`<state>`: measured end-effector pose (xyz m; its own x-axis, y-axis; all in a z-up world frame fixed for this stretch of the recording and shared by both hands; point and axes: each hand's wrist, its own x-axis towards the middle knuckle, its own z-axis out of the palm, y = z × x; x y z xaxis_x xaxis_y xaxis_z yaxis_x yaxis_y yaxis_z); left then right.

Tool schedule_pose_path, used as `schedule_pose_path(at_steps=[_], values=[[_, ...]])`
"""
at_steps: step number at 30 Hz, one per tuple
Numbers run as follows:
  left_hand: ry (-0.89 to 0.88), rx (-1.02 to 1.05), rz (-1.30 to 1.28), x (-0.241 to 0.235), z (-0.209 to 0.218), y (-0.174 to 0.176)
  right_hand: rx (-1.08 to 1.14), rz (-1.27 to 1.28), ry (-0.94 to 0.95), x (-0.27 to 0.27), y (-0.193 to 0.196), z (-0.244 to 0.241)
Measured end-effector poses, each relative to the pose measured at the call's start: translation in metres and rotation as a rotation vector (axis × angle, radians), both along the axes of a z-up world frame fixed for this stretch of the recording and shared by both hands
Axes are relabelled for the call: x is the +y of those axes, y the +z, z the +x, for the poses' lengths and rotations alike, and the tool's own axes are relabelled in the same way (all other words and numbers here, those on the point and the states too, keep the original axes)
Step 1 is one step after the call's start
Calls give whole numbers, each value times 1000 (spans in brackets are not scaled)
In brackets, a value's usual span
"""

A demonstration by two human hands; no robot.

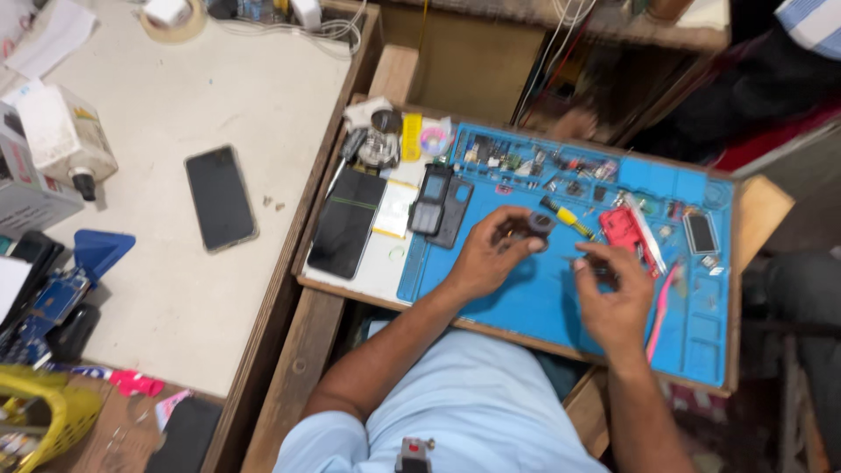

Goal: The person handles a small cylindrical component and then uses a soldering iron to work on a disassembled mobile phone motherboard. The person manipulates the board and applies the soldering iron to specific points on the circuit.

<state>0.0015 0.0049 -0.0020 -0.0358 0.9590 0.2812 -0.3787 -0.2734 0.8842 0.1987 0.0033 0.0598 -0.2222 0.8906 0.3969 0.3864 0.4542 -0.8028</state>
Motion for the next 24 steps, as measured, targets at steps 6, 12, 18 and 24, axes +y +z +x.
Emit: schedule_pose_path(at_steps=[6,12,18,24], values=[[20,-73,10,1,5,8,-590,-30,-36,-2,21,1],[24,-53,35,-5,15,11,-520,-45,-136,-23,32,-1],[95,-39,96,-1,27,13,-22,321,40,-25,17,-17],[-20,-126,59,0,37,4,23,349,-67,-14,-5,-8]])
